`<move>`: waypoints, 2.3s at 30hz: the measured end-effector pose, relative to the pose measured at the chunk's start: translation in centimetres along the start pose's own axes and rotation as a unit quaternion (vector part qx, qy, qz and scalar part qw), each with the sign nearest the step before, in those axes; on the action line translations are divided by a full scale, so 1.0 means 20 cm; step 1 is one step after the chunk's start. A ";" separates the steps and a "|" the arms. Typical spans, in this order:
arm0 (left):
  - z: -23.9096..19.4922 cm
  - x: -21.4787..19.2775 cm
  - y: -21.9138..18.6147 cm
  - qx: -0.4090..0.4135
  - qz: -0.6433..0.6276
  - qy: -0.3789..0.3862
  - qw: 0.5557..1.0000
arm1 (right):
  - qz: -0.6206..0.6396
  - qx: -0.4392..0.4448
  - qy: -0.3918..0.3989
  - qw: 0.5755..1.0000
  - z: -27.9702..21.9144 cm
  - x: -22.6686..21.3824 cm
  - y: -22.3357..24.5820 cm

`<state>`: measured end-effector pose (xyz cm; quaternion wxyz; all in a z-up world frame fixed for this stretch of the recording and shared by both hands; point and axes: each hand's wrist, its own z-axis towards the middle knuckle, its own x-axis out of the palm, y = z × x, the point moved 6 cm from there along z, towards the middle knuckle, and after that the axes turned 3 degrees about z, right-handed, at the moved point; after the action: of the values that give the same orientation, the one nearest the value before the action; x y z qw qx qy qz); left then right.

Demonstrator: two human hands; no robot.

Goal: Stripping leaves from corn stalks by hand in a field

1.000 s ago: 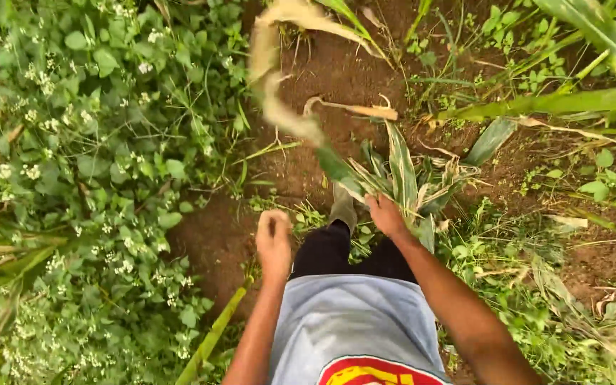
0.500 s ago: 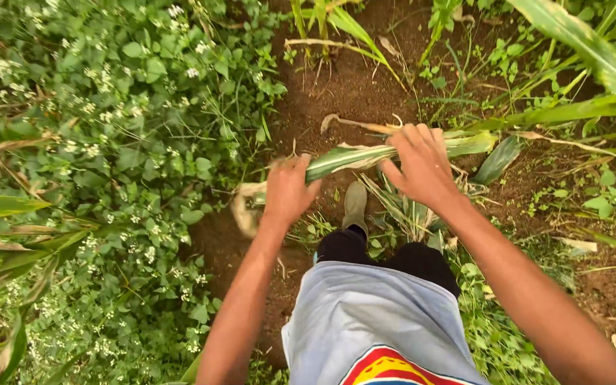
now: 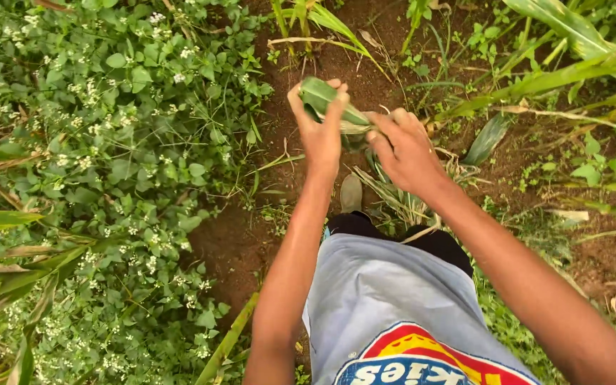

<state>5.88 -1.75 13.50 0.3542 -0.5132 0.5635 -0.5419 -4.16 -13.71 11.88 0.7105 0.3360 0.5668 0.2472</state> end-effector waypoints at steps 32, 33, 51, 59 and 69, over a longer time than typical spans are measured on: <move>-0.96 -1.71 1.96 -0.463 0.132 -0.189 0.856 | -0.068 0.556 0.193 0.805 -1.20 0.37 -1.24; -0.98 -1.70 1.95 -0.462 0.137 -0.193 0.855 | -0.056 0.562 0.203 0.800 -1.15 0.40 -1.22; -0.38 -1.17 0.76 -0.253 0.033 -0.261 0.931 | 0.108 -0.056 -0.122 0.985 1.11 -0.21 0.56; -0.24 -0.91 0.46 -0.152 -0.018 -0.234 0.960 | 0.180 -0.060 -0.023 0.982 1.58 -0.12 0.74; -0.15 -0.37 -0.58 0.208 0.222 -0.116 0.946 | 0.136 -0.231 -0.081 0.960 1.36 -0.03 0.69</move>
<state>6.88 7.36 24.08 0.6272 -0.3498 0.4927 -0.4913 22.62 -10.53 26.21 0.7716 0.2558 0.3842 0.4377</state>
